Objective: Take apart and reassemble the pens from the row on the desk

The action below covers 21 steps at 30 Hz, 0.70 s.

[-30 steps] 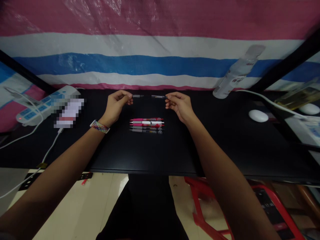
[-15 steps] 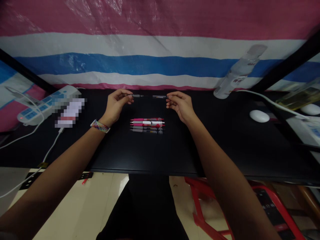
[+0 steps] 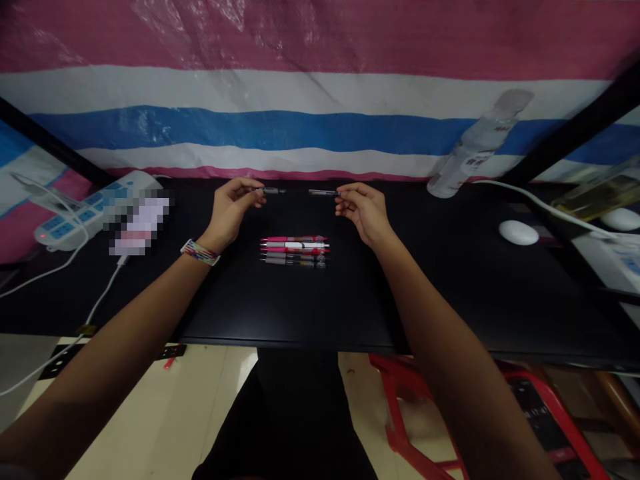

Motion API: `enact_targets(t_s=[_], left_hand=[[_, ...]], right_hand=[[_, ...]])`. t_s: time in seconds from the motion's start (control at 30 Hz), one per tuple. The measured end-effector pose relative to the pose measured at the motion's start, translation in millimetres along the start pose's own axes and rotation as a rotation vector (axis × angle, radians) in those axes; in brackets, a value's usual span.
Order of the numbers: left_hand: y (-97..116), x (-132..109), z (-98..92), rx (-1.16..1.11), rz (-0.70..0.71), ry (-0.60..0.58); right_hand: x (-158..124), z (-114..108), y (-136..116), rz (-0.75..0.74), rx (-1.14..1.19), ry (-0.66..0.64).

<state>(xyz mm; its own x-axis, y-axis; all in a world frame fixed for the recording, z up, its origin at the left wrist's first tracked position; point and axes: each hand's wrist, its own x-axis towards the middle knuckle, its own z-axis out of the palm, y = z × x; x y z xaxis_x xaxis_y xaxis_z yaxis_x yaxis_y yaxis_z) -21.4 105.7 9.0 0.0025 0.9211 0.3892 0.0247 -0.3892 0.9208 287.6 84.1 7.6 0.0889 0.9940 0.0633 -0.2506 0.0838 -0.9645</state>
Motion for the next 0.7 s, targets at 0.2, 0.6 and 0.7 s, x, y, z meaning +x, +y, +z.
enact_targets(t_s=[0.2,0.6,0.7], left_hand=[[-0.3,0.4,0.9,-0.008,-0.001,0.018],[-3.1,-9.7,11.9,0.043,0.011,-0.131],[-5.2,-12.1,14.5,0.122,0.034,-0.132]], right_hand=[[-0.5,0.2,-1.2,0.0,-0.007,0.006],[-10.0,11.0,0.6,0.014,-0.056,-0.107],[-13.3,15.1,0.9,0.005,-0.064,-0.12]])
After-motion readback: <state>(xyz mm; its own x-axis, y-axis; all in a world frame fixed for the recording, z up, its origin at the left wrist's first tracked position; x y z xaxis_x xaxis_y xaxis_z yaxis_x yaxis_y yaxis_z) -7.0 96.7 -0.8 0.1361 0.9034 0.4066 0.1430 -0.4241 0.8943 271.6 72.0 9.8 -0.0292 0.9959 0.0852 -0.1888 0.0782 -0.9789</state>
